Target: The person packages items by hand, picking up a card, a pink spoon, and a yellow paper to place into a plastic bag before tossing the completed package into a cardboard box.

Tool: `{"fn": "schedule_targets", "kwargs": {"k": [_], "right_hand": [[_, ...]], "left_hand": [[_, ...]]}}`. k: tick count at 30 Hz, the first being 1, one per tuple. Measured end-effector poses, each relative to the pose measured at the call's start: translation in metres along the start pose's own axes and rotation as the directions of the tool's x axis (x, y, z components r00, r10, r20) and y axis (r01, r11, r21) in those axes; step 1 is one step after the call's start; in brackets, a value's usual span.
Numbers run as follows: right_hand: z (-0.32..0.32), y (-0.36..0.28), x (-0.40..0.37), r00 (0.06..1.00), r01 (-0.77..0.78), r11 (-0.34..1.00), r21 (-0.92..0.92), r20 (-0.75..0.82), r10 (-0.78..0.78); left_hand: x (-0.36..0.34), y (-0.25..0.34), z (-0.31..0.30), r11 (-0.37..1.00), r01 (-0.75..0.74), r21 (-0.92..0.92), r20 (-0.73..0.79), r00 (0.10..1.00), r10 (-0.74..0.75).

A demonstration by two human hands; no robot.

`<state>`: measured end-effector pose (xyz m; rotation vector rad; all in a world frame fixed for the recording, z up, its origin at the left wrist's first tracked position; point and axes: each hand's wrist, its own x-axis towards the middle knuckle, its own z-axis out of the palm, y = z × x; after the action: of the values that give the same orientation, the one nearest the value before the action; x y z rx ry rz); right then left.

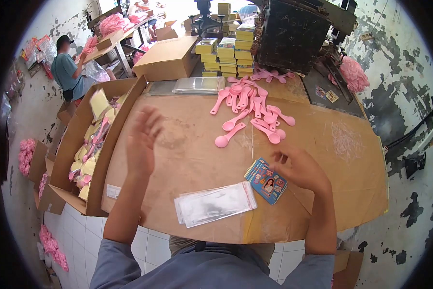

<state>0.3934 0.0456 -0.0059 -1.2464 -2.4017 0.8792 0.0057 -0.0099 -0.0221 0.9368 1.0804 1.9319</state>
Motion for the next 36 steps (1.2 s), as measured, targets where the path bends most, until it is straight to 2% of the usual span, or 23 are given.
{"fn": "schedule_targets", "kwargs": {"k": [1, 2, 3, 5, 8, 9, 12, 13, 15, 16, 19, 21, 22, 25, 27, 28, 30, 31, 33, 34, 36], "right_hand": [[0.000, 0.002, -0.003, 0.998, 0.014, 0.998, -0.068, 0.060, -0.010], [0.002, 0.002, -0.004, 0.996, 0.012, 0.999, -0.051, 0.088, -0.007], [0.005, 0.001, -0.006, 0.993, 0.008, 0.999, -0.033, 0.114, -0.004], [0.007, 0.002, -0.006, 0.988, -0.011, 1.000, 0.001, 0.151, 0.011], [0.009, 0.011, -0.002, 0.980, -0.064, 0.995, 0.079, 0.194, 0.047], [0.009, 0.014, 0.000, 0.977, -0.081, 0.989, 0.123, 0.207, 0.054], [0.005, 0.014, 0.001, 0.973, -0.158, 0.968, 0.195, 0.199, 0.118], [0.004, 0.013, 0.000, 0.970, -0.186, 0.960, 0.208, 0.193, 0.146], [0.003, 0.016, -0.001, 0.990, -0.107, 0.982, 0.158, 0.110, 0.090], [0.003, 0.016, -0.001, 0.996, -0.068, 0.989, 0.132, 0.068, 0.059], [-0.003, -0.005, -0.002, 0.993, -0.098, 0.982, 0.160, -0.046, 0.106], [-0.005, -0.014, -0.006, 1.000, -0.011, 0.940, 0.340, 0.009, 0.009], [-0.004, -0.017, -0.008, 0.999, 0.026, 0.904, 0.427, 0.028, -0.042], [0.022, -0.021, -0.002, 0.926, 0.262, 0.753, 0.603, 0.063, -0.372], [0.036, -0.027, 0.003, 0.882, 0.347, 0.787, 0.509, 0.108, -0.459], [0.040, -0.029, 0.004, 0.856, 0.391, 0.796, 0.462, 0.135, -0.499], [0.042, -0.028, 0.004, 0.880, 0.353, 0.887, 0.299, 0.214, -0.423], [0.043, -0.028, 0.004, 0.893, 0.330, 0.920, 0.211, 0.247, -0.377], [0.049, -0.022, 0.003, 0.888, 0.366, 0.912, 0.187, 0.223, -0.402], [0.050, -0.020, 0.004, 0.885, 0.384, 0.907, 0.173, 0.212, -0.415], [0.045, -0.026, 0.002, 0.905, 0.303, 0.942, 0.141, 0.266, -0.331]], "left_hand": [[-0.007, -0.010, 0.001, 0.986, 0.038, 0.163, 0.100, 0.994, -0.054], [-0.016, -0.018, 0.007, 0.965, 0.025, 0.262, 0.277, 0.956, -0.100], [-0.031, -0.021, 0.016, 0.931, 0.063, 0.359, 0.420, 0.880, -0.222], [-0.054, -0.019, 0.032, 0.737, -0.201, 0.645, 0.630, 0.685, -0.365], [-0.077, -0.038, 0.036, 0.573, -0.613, 0.544, 0.811, 0.560, -0.170], [-0.079, -0.038, 0.038, 0.587, -0.586, 0.559, 0.806, 0.549, -0.220], [-0.075, -0.047, 0.033, 0.642, -0.532, 0.552, 0.797, 0.563, -0.219], [-0.076, -0.044, 0.033, 0.674, -0.434, 0.598, 0.750, 0.598, -0.281], [-0.076, -0.033, 0.036, 0.707, -0.226, 0.670, 0.648, 0.643, -0.409], [-0.075, -0.034, 0.036, 0.728, -0.182, 0.661, 0.635, 0.652, -0.414], [-0.073, -0.035, 0.034, 0.765, -0.073, 0.640, 0.598, 0.673, -0.436], [-0.072, -0.035, 0.034, 0.765, -0.038, 0.643, 0.579, 0.678, -0.453], [-0.072, -0.036, 0.034, 0.770, -0.089, 0.632, 0.605, 0.677, -0.418], [-0.071, -0.041, 0.032, 0.766, -0.265, 0.586, 0.687, 0.663, -0.296], [-0.071, -0.046, 0.029, 0.734, -0.406, 0.544, 0.746, 0.635, -0.202], [-0.071, -0.042, 0.031, 0.753, -0.317, 0.577, 0.709, 0.652, -0.269], [-0.072, -0.031, 0.037, 0.767, -0.130, 0.629, 0.630, 0.662, -0.405], [-0.071, -0.029, 0.037, 0.753, -0.091, 0.651, 0.599, 0.672, -0.436], [-0.068, -0.028, 0.037, 0.724, -0.017, 0.689, 0.537, 0.683, -0.495], [-0.067, -0.031, 0.035, 0.792, -0.044, 0.609, 0.564, 0.726, -0.394], [-0.064, -0.041, 0.030, 0.893, -0.115, 0.435, 0.577, 0.797, -0.179]]}}
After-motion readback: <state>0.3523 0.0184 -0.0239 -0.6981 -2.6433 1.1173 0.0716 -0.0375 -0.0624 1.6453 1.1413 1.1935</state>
